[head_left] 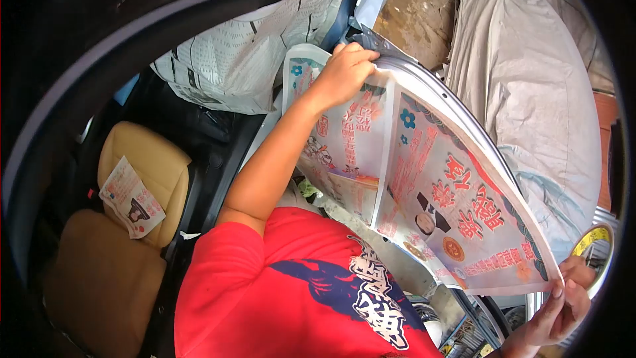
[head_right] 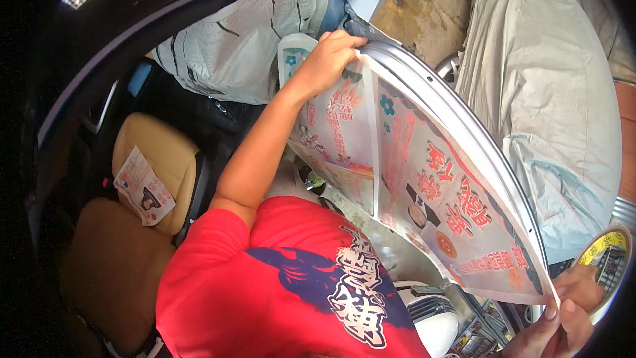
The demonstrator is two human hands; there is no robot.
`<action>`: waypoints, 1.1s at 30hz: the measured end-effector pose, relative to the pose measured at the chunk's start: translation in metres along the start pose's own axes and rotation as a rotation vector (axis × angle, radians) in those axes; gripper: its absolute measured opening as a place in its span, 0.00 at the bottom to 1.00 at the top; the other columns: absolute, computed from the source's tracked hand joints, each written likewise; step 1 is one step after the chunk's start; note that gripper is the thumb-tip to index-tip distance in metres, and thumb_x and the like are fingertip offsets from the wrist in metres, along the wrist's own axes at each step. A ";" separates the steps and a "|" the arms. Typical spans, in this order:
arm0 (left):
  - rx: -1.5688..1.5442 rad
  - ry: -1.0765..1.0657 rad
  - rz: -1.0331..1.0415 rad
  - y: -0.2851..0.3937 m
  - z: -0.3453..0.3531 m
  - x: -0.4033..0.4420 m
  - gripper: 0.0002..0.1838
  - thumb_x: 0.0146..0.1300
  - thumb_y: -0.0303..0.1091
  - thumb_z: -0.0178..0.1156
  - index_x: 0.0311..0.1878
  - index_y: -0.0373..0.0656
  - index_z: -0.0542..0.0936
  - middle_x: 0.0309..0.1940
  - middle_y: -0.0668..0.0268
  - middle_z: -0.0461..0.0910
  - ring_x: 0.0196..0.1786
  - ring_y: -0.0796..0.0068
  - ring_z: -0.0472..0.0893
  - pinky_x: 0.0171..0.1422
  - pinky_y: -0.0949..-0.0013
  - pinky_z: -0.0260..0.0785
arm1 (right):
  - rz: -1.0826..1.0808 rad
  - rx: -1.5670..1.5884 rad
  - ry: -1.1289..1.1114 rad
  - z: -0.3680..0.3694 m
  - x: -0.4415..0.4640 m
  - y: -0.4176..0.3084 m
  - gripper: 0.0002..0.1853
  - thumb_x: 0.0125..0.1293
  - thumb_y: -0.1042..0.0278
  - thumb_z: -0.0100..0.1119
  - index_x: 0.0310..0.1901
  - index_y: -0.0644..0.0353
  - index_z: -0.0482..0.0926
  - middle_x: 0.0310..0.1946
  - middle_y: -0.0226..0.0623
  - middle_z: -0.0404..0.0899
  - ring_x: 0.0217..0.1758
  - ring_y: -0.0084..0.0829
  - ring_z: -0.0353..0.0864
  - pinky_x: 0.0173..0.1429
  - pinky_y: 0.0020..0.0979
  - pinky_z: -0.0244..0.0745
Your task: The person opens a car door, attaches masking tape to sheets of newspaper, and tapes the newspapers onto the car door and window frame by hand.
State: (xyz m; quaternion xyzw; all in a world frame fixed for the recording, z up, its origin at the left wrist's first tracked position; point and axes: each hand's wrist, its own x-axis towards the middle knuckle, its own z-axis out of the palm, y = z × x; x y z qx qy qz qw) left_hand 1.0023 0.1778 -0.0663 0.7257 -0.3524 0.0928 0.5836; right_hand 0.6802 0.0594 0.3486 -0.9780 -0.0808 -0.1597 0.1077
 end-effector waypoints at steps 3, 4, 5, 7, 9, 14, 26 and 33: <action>-0.199 0.026 -0.163 0.011 -0.016 -0.005 0.14 0.67 0.31 0.57 0.52 0.38 0.85 0.47 0.59 0.82 0.54 0.59 0.78 0.66 0.60 0.66 | 0.071 0.006 0.054 0.000 0.010 0.009 0.07 0.75 0.78 0.55 0.50 0.57 0.74 0.36 0.37 0.68 0.41 0.31 0.65 0.50 0.34 0.64; -0.265 0.043 -0.216 0.005 -0.017 -0.005 0.14 0.68 0.32 0.58 0.52 0.38 0.84 0.46 0.60 0.81 0.54 0.60 0.78 0.66 0.61 0.66 | 0.099 0.008 0.076 0.002 0.018 0.011 0.05 0.76 0.77 0.55 0.48 0.57 0.74 0.36 0.37 0.68 0.42 0.31 0.65 0.50 0.33 0.64; -0.352 0.068 -0.263 -0.003 -0.017 -0.008 0.10 0.69 0.33 0.61 0.48 0.39 0.84 0.46 0.61 0.82 0.54 0.63 0.78 0.66 0.61 0.66 | 0.168 -0.009 0.081 0.006 0.031 0.008 0.03 0.76 0.75 0.55 0.47 0.57 0.73 0.37 0.37 0.67 0.41 0.29 0.65 0.50 0.32 0.63; -0.336 0.058 -0.298 -0.004 -0.026 -0.014 0.08 0.69 0.33 0.63 0.46 0.40 0.83 0.46 0.62 0.82 0.54 0.64 0.77 0.66 0.62 0.66 | 0.291 -0.035 0.094 0.010 0.050 0.002 0.04 0.77 0.72 0.56 0.44 0.57 0.70 0.37 0.36 0.67 0.41 0.27 0.64 0.51 0.30 0.62; -0.306 0.063 -0.311 -0.007 -0.027 -0.018 0.07 0.72 0.34 0.64 0.43 0.40 0.83 0.44 0.64 0.83 0.54 0.66 0.77 0.66 0.63 0.66 | 0.383 -0.044 0.093 0.007 0.061 0.009 0.08 0.76 0.68 0.57 0.42 0.57 0.68 0.37 0.36 0.66 0.40 0.25 0.64 0.50 0.29 0.62; -0.478 0.071 -0.381 -0.015 -0.024 -0.018 0.08 0.72 0.35 0.63 0.42 0.40 0.83 0.42 0.65 0.82 0.56 0.64 0.76 0.67 0.61 0.65 | 0.533 0.108 0.249 -0.008 0.080 0.027 0.11 0.77 0.63 0.59 0.44 0.59 0.69 0.40 0.36 0.70 0.44 0.23 0.68 0.56 0.30 0.66; -0.787 -0.200 -0.641 -0.023 -0.003 0.017 0.06 0.72 0.30 0.65 0.43 0.37 0.82 0.38 0.70 0.84 0.40 0.84 0.79 0.47 0.77 0.73 | 0.440 0.304 0.175 0.015 0.108 0.026 0.11 0.74 0.70 0.61 0.47 0.65 0.70 0.35 0.37 0.71 0.37 0.24 0.68 0.48 0.31 0.67; -0.786 -0.307 -0.577 -0.029 -0.001 0.048 0.04 0.70 0.27 0.65 0.42 0.37 0.83 0.35 0.71 0.83 0.38 0.85 0.80 0.44 0.76 0.74 | 0.371 0.489 0.118 0.026 0.139 0.018 0.11 0.72 0.74 0.62 0.49 0.68 0.71 0.32 0.37 0.71 0.33 0.25 0.69 0.43 0.31 0.68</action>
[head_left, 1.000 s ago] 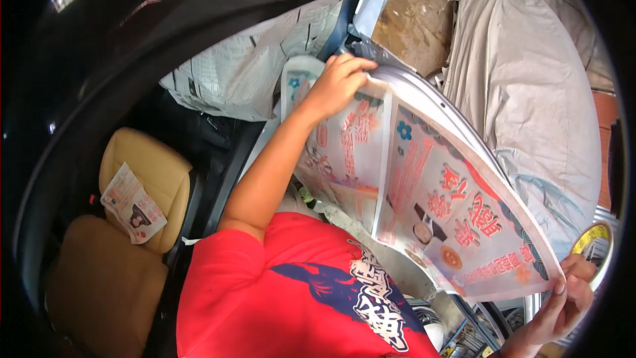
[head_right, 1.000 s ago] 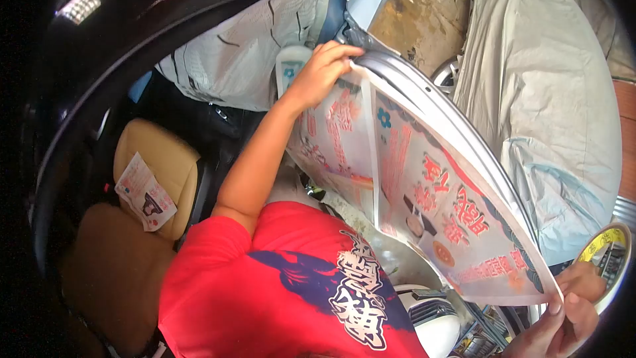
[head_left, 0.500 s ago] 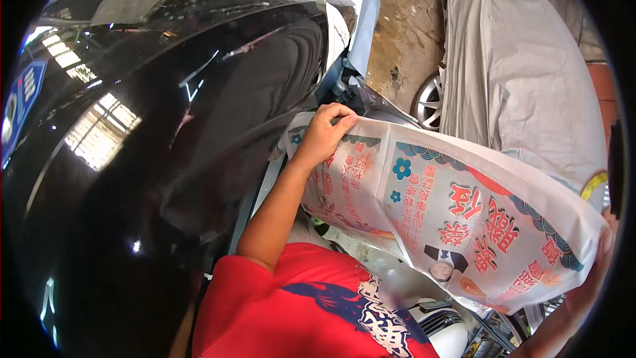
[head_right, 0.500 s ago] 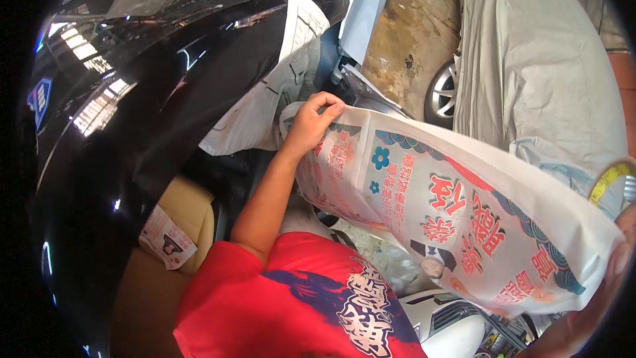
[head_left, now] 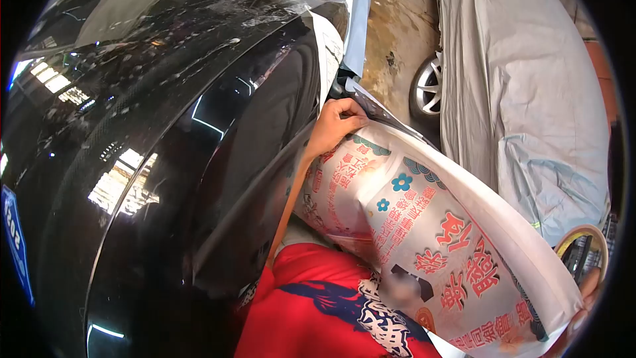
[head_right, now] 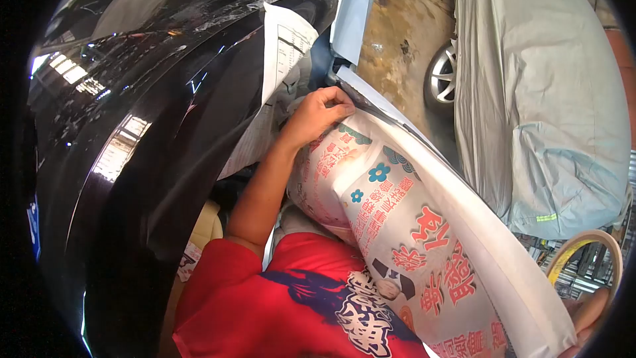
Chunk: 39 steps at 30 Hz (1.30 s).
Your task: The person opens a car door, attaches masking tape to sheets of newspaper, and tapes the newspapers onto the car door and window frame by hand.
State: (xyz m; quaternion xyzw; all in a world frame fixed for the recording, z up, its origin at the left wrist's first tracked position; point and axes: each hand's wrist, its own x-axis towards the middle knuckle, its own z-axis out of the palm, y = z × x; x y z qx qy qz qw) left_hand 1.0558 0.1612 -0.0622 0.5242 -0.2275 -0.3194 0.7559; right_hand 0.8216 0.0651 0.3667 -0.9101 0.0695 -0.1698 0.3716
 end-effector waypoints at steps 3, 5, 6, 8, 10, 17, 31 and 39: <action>0.063 0.024 -0.021 0.011 0.003 -0.003 0.04 0.70 0.27 0.66 0.41 0.37 0.83 0.34 0.71 0.83 0.37 0.85 0.80 0.43 0.76 0.74 | 0.007 0.038 -0.032 -0.005 0.002 -0.009 0.12 0.71 0.76 0.62 0.50 0.70 0.71 0.31 0.37 0.71 0.32 0.25 0.69 0.41 0.31 0.68; 0.094 0.042 -0.024 0.004 0.004 0.000 0.04 0.69 0.27 0.66 0.41 0.36 0.84 0.34 0.71 0.84 0.36 0.85 0.80 0.42 0.75 0.74 | 0.009 0.076 -0.050 -0.003 0.003 -0.011 0.12 0.71 0.77 0.63 0.51 0.70 0.71 0.30 0.37 0.71 0.31 0.25 0.69 0.40 0.31 0.69; 0.149 0.063 -0.002 0.010 0.006 -0.003 0.05 0.68 0.28 0.68 0.41 0.36 0.85 0.35 0.69 0.85 0.36 0.82 0.80 0.42 0.74 0.74 | 0.009 0.088 -0.059 -0.004 0.003 -0.013 0.13 0.71 0.78 0.63 0.51 0.71 0.71 0.29 0.37 0.71 0.30 0.25 0.69 0.39 0.31 0.69; 0.269 0.084 0.066 0.022 0.007 -0.006 0.06 0.66 0.29 0.69 0.40 0.35 0.86 0.35 0.67 0.86 0.36 0.81 0.81 0.43 0.72 0.74 | 0.008 0.123 -0.070 0.004 0.005 -0.012 0.13 0.70 0.79 0.63 0.51 0.72 0.72 0.28 0.38 0.72 0.29 0.26 0.69 0.38 0.32 0.69; 0.375 0.120 0.147 0.020 0.007 -0.009 0.07 0.65 0.30 0.70 0.40 0.35 0.86 0.35 0.65 0.86 0.36 0.79 0.81 0.43 0.71 0.74 | 0.010 0.155 -0.086 0.008 0.004 -0.012 0.14 0.70 0.80 0.63 0.52 0.73 0.72 0.27 0.38 0.72 0.28 0.26 0.69 0.36 0.32 0.69; 0.241 0.146 0.027 0.017 0.014 -0.011 0.07 0.65 0.29 0.70 0.39 0.34 0.85 0.32 0.65 0.86 0.36 0.80 0.82 0.42 0.71 0.75 | 0.041 0.327 -0.259 -0.005 0.010 -0.018 0.16 0.68 0.84 0.64 0.54 0.76 0.73 0.24 0.38 0.72 0.24 0.26 0.69 0.32 0.32 0.70; 0.227 0.079 0.031 0.022 0.012 -0.003 0.08 0.65 0.30 0.70 0.39 0.34 0.86 0.34 0.63 0.87 0.39 0.78 0.83 0.46 0.70 0.75 | 1.371 0.967 -0.513 -0.059 0.040 -0.026 0.09 0.71 0.84 0.59 0.50 0.71 0.72 0.35 0.41 0.76 0.28 0.27 0.74 0.32 0.29 0.70; 0.418 0.183 0.144 0.023 0.012 -0.010 0.10 0.62 0.33 0.72 0.39 0.36 0.87 0.37 0.58 0.87 0.44 0.66 0.84 0.53 0.63 0.74 | 0.910 0.769 -0.400 -0.012 0.041 -0.033 0.10 0.72 0.80 0.57 0.51 0.71 0.73 0.34 0.41 0.78 0.29 0.25 0.75 0.34 0.25 0.71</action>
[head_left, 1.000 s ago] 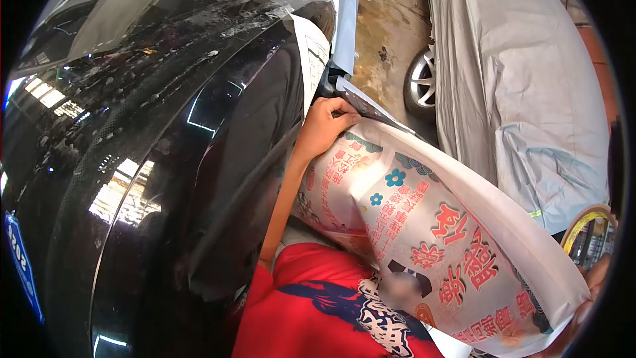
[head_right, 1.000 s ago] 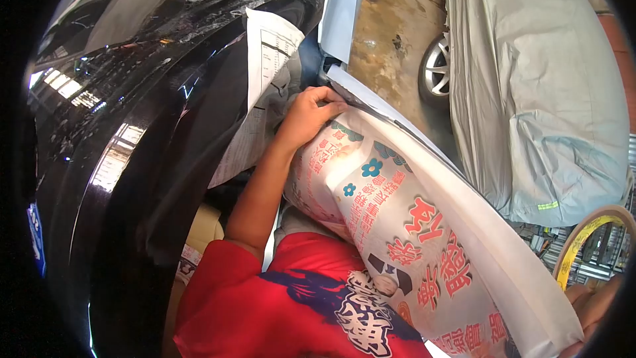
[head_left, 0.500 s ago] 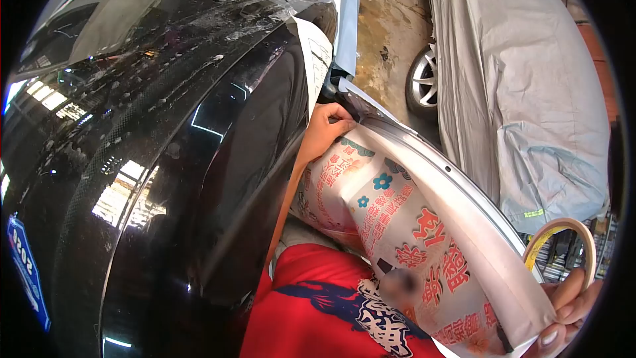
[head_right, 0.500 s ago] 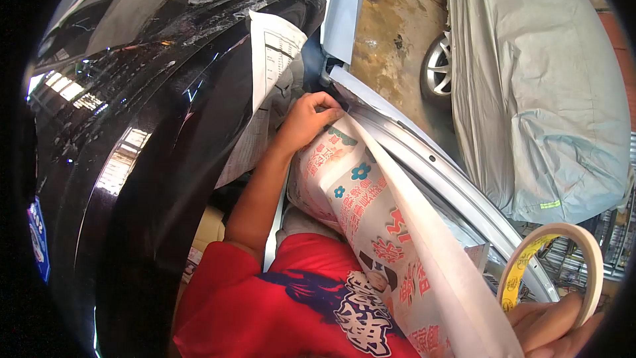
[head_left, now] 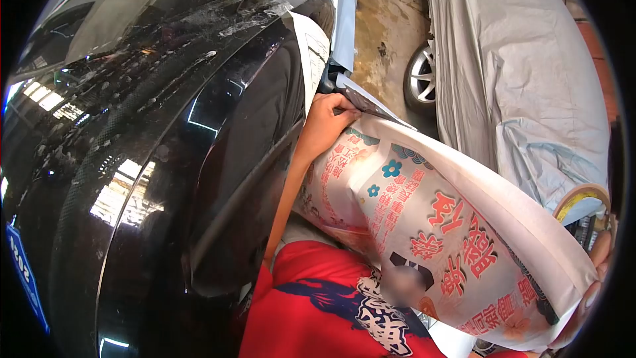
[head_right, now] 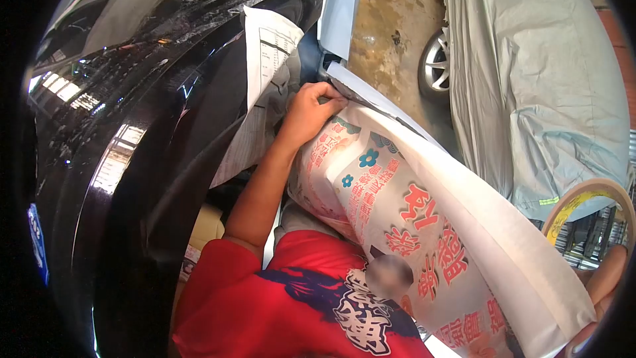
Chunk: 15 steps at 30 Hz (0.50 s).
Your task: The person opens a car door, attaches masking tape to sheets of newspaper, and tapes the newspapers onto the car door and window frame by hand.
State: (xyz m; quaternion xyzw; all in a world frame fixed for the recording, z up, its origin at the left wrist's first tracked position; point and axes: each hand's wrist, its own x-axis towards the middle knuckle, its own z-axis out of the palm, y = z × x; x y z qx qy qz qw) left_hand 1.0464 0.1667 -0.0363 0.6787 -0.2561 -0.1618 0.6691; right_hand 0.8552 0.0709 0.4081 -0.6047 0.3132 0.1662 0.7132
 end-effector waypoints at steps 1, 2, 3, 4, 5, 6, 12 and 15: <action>-0.023 -0.015 -0.013 0.001 -0.001 0.001 0.10 0.62 0.33 0.72 0.39 0.35 0.87 0.37 0.58 0.88 0.43 0.68 0.84 0.52 0.64 0.75 | 0.016 0.016 0.004 0.001 0.002 -0.002 0.10 0.72 0.80 0.57 0.52 0.71 0.73 0.34 0.42 0.78 0.29 0.25 0.76 0.34 0.24 0.71; -0.046 -0.030 -0.026 0.003 -0.002 0.002 0.10 0.62 0.32 0.72 0.39 0.35 0.87 0.37 0.59 0.88 0.41 0.69 0.84 0.51 0.64 0.75 | 0.024 0.017 0.006 0.001 0.003 -0.004 0.10 0.72 0.79 0.57 0.52 0.71 0.73 0.34 0.42 0.78 0.29 0.25 0.76 0.34 0.24 0.71; -0.077 -0.047 -0.051 0.004 -0.003 0.002 0.09 0.62 0.32 0.71 0.39 0.35 0.87 0.36 0.60 0.88 0.41 0.71 0.84 0.50 0.65 0.75 | 0.043 0.037 0.009 0.002 0.004 -0.004 0.10 0.72 0.79 0.57 0.52 0.71 0.73 0.34 0.42 0.78 0.30 0.25 0.76 0.34 0.23 0.72; -0.110 -0.064 -0.078 0.005 -0.003 0.002 0.09 0.62 0.31 0.71 0.39 0.35 0.87 0.35 0.61 0.88 0.40 0.73 0.84 0.48 0.66 0.75 | 0.066 0.056 0.013 0.001 0.005 -0.005 0.10 0.72 0.78 0.56 0.52 0.71 0.73 0.34 0.42 0.78 0.30 0.24 0.76 0.35 0.23 0.72; -0.142 -0.081 -0.104 0.007 -0.004 0.002 0.09 0.63 0.31 0.71 0.39 0.35 0.87 0.35 0.62 0.88 0.39 0.75 0.84 0.47 0.67 0.75 | 0.092 0.074 0.015 0.002 0.005 -0.007 0.10 0.72 0.78 0.56 0.52 0.71 0.73 0.34 0.42 0.79 0.30 0.24 0.77 0.35 0.22 0.72; -0.160 -0.069 -0.125 0.005 -0.003 0.001 0.08 0.63 0.31 0.71 0.39 0.34 0.87 0.34 0.63 0.88 0.38 0.76 0.84 0.46 0.68 0.75 | 0.122 0.101 0.017 0.003 0.005 -0.009 0.11 0.72 0.77 0.56 0.52 0.71 0.73 0.34 0.42 0.79 0.30 0.24 0.77 0.35 0.22 0.72; -0.281 -0.070 -0.214 -0.004 0.002 -0.001 0.07 0.64 0.29 0.71 0.39 0.35 0.86 0.32 0.66 0.87 0.34 0.81 0.82 0.40 0.72 0.74 | 0.582 0.504 0.079 0.002 0.001 -0.048 0.12 0.73 0.74 0.54 0.53 0.72 0.73 0.33 0.43 0.80 0.30 0.23 0.78 0.36 0.18 0.73; -0.279 -0.067 -0.228 -0.008 0.004 0.002 0.06 0.63 0.29 0.71 0.39 0.35 0.86 0.30 0.66 0.86 0.32 0.81 0.81 0.38 0.72 0.73 | 0.543 0.465 0.096 -0.013 -0.009 -0.056 0.14 0.73 0.71 0.55 0.55 0.71 0.73 0.34 0.44 0.80 0.31 0.23 0.79 0.38 0.19 0.74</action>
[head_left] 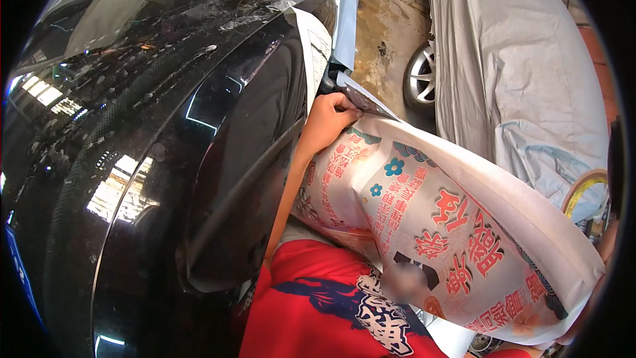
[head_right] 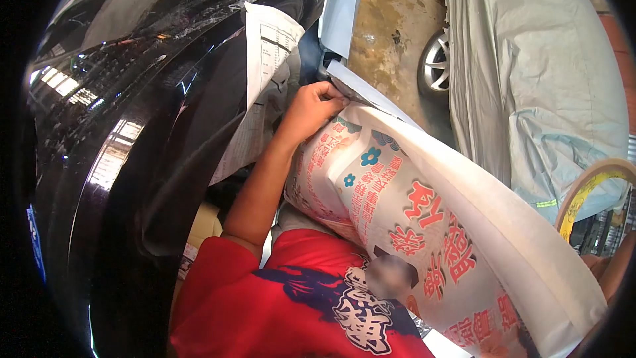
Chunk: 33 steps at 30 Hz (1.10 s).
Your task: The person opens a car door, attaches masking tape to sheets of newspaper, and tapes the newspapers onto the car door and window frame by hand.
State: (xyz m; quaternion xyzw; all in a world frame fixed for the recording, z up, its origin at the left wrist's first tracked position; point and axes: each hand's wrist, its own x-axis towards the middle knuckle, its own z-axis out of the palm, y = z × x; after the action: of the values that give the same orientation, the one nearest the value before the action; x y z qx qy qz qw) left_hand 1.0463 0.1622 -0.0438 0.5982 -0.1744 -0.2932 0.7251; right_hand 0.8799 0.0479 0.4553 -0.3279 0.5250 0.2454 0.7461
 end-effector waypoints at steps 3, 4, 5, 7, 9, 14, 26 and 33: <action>0.051 0.008 -0.062 0.014 -0.002 -0.002 0.07 0.62 0.29 0.71 0.38 0.35 0.86 0.28 0.65 0.85 0.30 0.81 0.80 0.36 0.73 0.71 | -0.995 -0.854 -0.072 -0.065 0.004 0.029 0.25 0.72 0.60 0.60 0.62 0.68 0.69 0.41 0.45 0.80 0.37 0.27 0.80 0.43 0.25 0.78; 0.070 0.015 -0.086 0.021 -0.002 -0.004 0.07 0.62 0.30 0.72 0.38 0.35 0.86 0.27 0.66 0.85 0.30 0.80 0.80 0.35 0.73 0.71 | -1.368 -1.024 0.126 -0.076 0.014 0.046 0.31 0.71 0.55 0.62 0.67 0.66 0.66 0.45 0.46 0.80 0.40 0.29 0.81 0.45 0.27 0.80; 0.088 0.021 -0.110 0.026 -0.002 -0.005 0.07 0.62 0.30 0.72 0.37 0.35 0.86 0.26 0.66 0.85 0.29 0.80 0.80 0.35 0.73 0.71 | -1.585 -1.061 0.314 -0.074 0.026 0.063 0.30 0.71 0.55 0.62 0.66 0.66 0.66 0.45 0.45 0.79 0.40 0.28 0.81 0.45 0.27 0.79; 0.107 0.001 -0.090 0.020 -0.005 -0.002 0.11 0.60 0.33 0.74 0.38 0.36 0.85 0.32 0.63 0.85 0.30 0.79 0.80 0.34 0.71 0.71 | -1.642 -1.023 0.455 -0.066 0.038 0.076 0.29 0.71 0.55 0.62 0.64 0.65 0.66 0.44 0.45 0.79 0.40 0.28 0.80 0.46 0.28 0.79; 0.174 0.051 -0.047 0.016 -0.006 0.001 0.15 0.57 0.37 0.77 0.38 0.37 0.84 0.39 0.60 0.84 0.33 0.77 0.80 0.35 0.69 0.72 | -1.646 -0.995 0.526 -0.064 0.046 0.079 0.28 0.71 0.55 0.63 0.63 0.65 0.67 0.44 0.44 0.79 0.41 0.28 0.80 0.47 0.28 0.78; 0.350 0.229 0.082 0.003 -0.004 0.001 0.25 0.49 0.44 0.83 0.40 0.40 0.80 0.51 0.54 0.77 0.47 0.64 0.80 0.50 0.61 0.74 | -1.641 -0.971 0.585 -0.067 0.052 0.083 0.25 0.71 0.56 0.63 0.59 0.63 0.67 0.43 0.43 0.78 0.42 0.28 0.79 0.50 0.30 0.77; 0.361 0.180 0.412 0.003 0.008 -0.016 0.04 0.60 0.22 0.61 0.38 0.33 0.83 0.41 0.55 0.82 0.51 0.56 0.83 0.57 0.59 0.74 | -1.633 -0.921 0.703 -0.076 0.054 0.086 0.18 0.71 0.58 0.65 0.49 0.59 0.68 0.42 0.40 0.75 0.44 0.27 0.77 0.56 0.34 0.74; 0.284 0.080 0.467 0.036 0.016 -0.043 0.13 0.62 0.22 0.58 0.48 0.31 0.84 0.49 0.50 0.83 0.52 0.52 0.84 0.58 0.60 0.76 | -1.682 -0.828 0.833 -0.068 0.057 0.102 0.16 0.71 0.59 0.66 0.43 0.57 0.69 0.41 0.38 0.74 0.45 0.27 0.76 0.59 0.36 0.73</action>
State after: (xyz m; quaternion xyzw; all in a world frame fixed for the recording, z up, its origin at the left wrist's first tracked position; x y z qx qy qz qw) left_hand 1.0111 0.1811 -0.0010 0.6484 -0.3183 -0.0670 0.6883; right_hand 0.7840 0.0657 0.3616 -0.8807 0.2166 -0.3287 0.2634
